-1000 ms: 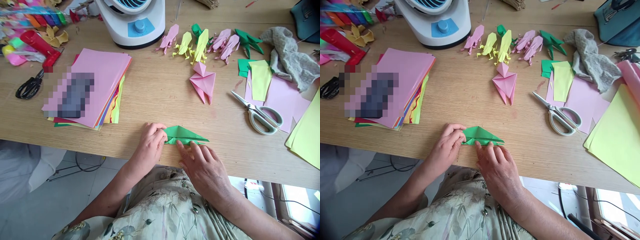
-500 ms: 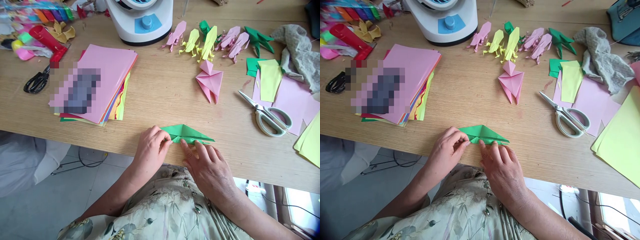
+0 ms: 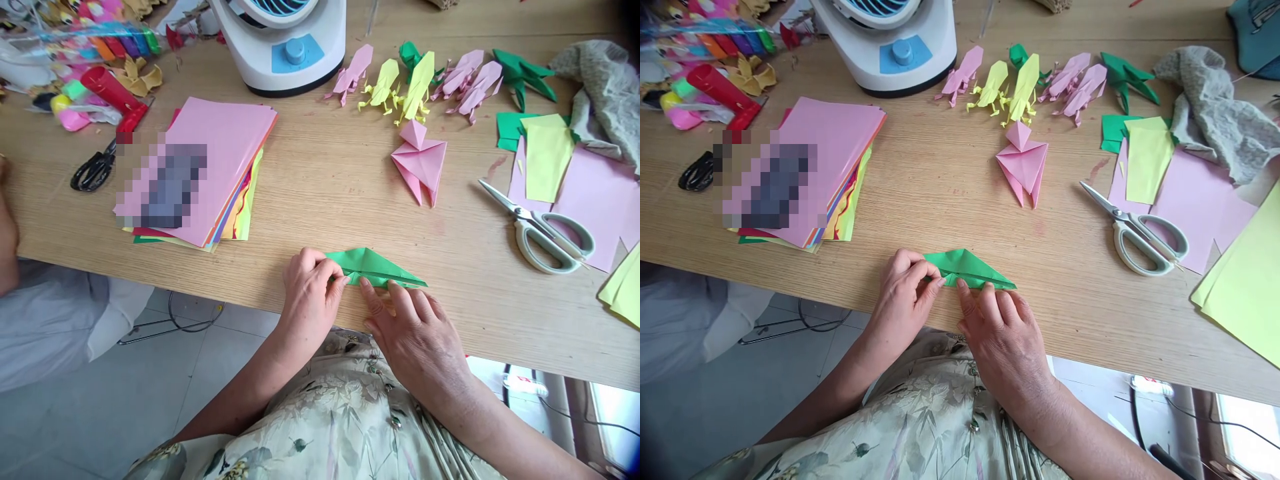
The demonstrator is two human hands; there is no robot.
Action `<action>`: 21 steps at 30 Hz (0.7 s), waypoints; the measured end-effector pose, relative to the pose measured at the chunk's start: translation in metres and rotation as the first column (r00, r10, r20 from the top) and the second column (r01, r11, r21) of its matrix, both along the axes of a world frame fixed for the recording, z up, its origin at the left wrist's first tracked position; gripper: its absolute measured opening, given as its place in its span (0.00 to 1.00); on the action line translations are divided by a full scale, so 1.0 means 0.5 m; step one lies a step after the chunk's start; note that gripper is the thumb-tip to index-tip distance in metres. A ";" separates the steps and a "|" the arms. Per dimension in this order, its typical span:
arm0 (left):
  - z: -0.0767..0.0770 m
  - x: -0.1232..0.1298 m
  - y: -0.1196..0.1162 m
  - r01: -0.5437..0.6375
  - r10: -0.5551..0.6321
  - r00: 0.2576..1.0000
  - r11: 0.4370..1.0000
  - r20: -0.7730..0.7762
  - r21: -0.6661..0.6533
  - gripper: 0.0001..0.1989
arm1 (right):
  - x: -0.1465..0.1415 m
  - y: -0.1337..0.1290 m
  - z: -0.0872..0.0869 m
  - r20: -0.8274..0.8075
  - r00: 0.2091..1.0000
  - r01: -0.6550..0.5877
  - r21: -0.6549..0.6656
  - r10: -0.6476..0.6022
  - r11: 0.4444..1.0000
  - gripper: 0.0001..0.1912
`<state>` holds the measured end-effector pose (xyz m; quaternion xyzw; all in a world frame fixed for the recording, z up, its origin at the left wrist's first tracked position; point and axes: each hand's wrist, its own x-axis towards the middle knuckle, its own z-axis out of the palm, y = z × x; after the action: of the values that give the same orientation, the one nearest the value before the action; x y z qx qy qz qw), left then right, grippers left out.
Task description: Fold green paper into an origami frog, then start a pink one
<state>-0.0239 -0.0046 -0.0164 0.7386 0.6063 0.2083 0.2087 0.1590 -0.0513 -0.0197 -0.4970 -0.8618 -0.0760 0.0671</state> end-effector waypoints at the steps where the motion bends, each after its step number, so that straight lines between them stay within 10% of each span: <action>1: -0.002 0.001 -0.001 -0.005 0.005 1.000 1.000 -0.005 0.011 0.06 | 0.000 0.000 0.000 -0.001 1.000 0.000 0.001 0.000 1.000 0.27; 14: -0.004 -0.012 0.000 -0.042 0.065 0.953 0.996 -0.297 0.081 0.05 | 0.001 -0.001 0.003 0.006 1.000 0.011 0.009 -0.011 1.000 0.27; 21: -0.006 -0.027 0.005 -0.036 0.057 0.987 0.989 -0.147 0.142 0.03 | -0.001 0.000 0.007 0.007 1.000 0.017 -0.020 -0.017 1.000 0.26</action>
<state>-0.0372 -0.0022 -0.0192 0.7506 0.6213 0.1984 0.1055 0.1586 -0.0513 -0.0162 -0.5046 -0.8586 -0.0696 0.0585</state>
